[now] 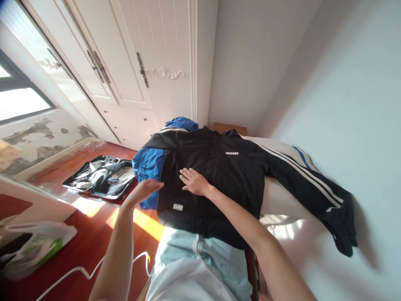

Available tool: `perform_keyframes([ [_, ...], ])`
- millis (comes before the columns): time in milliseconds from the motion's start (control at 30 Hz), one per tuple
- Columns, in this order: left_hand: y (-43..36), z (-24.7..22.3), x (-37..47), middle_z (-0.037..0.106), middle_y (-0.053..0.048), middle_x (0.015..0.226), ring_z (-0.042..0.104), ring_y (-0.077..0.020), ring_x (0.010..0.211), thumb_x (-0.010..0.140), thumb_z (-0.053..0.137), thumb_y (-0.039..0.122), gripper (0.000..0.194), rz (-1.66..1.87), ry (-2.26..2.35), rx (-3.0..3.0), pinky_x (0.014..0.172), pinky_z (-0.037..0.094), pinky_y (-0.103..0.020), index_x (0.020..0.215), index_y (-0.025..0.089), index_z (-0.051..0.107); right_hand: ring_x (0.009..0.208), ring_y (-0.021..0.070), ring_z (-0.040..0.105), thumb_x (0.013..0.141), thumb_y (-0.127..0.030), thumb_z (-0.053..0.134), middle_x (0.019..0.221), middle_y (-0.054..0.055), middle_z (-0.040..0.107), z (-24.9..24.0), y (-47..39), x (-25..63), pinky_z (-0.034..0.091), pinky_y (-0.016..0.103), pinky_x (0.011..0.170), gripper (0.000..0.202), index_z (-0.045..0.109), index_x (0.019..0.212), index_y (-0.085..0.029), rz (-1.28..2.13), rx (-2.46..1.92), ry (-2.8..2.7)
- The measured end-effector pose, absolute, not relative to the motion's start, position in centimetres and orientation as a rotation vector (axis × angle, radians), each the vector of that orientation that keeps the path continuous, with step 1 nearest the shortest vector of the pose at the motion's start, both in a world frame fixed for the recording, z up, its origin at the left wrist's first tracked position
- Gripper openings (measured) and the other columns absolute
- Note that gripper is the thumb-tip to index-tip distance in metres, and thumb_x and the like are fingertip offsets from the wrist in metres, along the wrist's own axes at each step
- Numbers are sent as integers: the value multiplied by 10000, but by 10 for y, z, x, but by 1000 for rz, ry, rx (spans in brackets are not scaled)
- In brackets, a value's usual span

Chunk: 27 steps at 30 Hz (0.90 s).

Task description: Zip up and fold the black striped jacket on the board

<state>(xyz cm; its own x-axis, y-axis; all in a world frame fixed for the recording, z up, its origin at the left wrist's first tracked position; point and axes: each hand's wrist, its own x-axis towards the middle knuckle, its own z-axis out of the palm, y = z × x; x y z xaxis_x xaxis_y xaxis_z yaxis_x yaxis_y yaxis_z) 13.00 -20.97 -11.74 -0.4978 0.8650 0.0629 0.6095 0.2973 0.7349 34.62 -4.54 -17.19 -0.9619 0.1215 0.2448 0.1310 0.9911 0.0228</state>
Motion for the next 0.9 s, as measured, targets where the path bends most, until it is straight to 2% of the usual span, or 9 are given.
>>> perform_keyframes([
  [67,-172,-101,137,736,-77,906,682,-236,916,850,625,458,304,1050,2134,1451,862,526,-336,910,178,730,1484,342,276,970,-380,567,1551,217,379,-168,-47,356,204,508,1226,550,527,1398,-36,-13,-135,-2919],
  [133,-134,-96,149,713,-119,1114,645,-238,1091,968,475,398,360,1154,2093,1799,995,475,-363,1101,140,689,1469,343,309,974,-357,564,1526,221,418,-166,-50,364,204,517,1221,518,544,1380,-34,42,-88,-2970],
  [200,-101,-101,166,605,-158,1361,454,-257,1378,979,488,391,445,1078,2021,2109,1139,355,-389,1296,99,597,1425,321,398,984,-345,550,1474,206,494,-165,-56,374,251,504,1206,499,545,1381,-44,117,-56,-3064],
  [300,-71,-122,187,378,-167,1574,207,-279,1517,991,463,474,616,703,1959,2286,1214,214,-451,1470,88,447,1331,262,525,997,-347,526,1390,130,598,-163,-63,393,337,448,1173,462,549,1390,-105,268,-29,-3189],
  [467,-58,-158,190,310,-151,1608,218,-283,1514,1023,331,514,637,473,2071,2279,1226,144,-457,1519,121,403,1384,224,464,1039,-398,414,1451,96,550,-147,-46,426,299,411,1200,472,543,1409,-136,320,-272,-2888],
  [600,-51,-160,181,257,-144,1628,183,-286,1524,1021,288,554,680,369,2031,2260,1226,133,-466,1545,125,357,1478,301,300,1028,-538,346,1562,185,380,-146,-10,454,243,518,1204,676,403,1501,-58,206,-825,-2664],
  [700,-45,-156,177,218,-109,1645,139,-260,1535,1016,276,575,681,305,1993,2199,1235,94,-442,1558,167,337,1493,319,260,1006,-631,279,1596,185,313,-154,10,480,205,523,1212,762,357,1535,-87,175,-1130,-2735],
  [833,-42,-150,170,256,-95,1633,135,-250,1536,991,341,594,671,493,1854,2015,1238,53,-418,1509,177,434,1501,300,250,1001,-650,199,1605,185,290,-154,18,512,189,475,1226,799,338,1547,-83,83,-1296,-2814],
  [900,-43,-147,163,338,-104,1599,217,-260,1517,977,321,639,690,593,1800,1952,1231,114,-409,1445,175,525,1495,304,266,1003,-645,200,1593,192,311,-148,17,525,200,482,1220,795,373,1529,-74,40,-1337,-2840],
])
